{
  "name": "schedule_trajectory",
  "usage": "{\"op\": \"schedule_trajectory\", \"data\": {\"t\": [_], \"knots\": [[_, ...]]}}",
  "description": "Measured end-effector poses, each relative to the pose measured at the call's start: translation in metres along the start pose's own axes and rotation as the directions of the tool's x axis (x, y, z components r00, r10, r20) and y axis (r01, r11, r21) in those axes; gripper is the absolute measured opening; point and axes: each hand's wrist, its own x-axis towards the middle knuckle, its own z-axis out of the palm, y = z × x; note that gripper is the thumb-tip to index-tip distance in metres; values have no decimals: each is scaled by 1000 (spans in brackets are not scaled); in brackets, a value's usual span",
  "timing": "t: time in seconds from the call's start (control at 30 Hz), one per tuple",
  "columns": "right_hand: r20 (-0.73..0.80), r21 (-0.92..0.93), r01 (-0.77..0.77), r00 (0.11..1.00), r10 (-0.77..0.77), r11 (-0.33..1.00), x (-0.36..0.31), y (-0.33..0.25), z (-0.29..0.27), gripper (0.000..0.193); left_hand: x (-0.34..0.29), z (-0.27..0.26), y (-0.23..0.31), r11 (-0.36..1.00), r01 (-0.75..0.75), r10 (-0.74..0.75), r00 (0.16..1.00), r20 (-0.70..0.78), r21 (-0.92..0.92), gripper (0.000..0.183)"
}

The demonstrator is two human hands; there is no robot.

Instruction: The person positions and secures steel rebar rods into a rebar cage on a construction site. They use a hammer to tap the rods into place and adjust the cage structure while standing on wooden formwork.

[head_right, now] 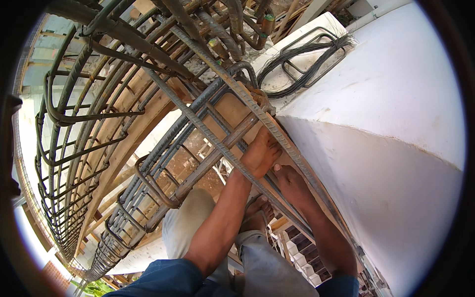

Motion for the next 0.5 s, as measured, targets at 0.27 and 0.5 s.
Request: {"op": "schedule_trajectory", "data": {"t": [0.27,0.5], "knots": [[19,401,155,984,-177,903,-85,-56,-27,54,1,-2,4,985,101,-93,993,-67,138,83],[-561,-382,28,787,-256,924,-107,-60,32,36,-21,-3,-2,994,101,-94,984,152,-40,87]]}}
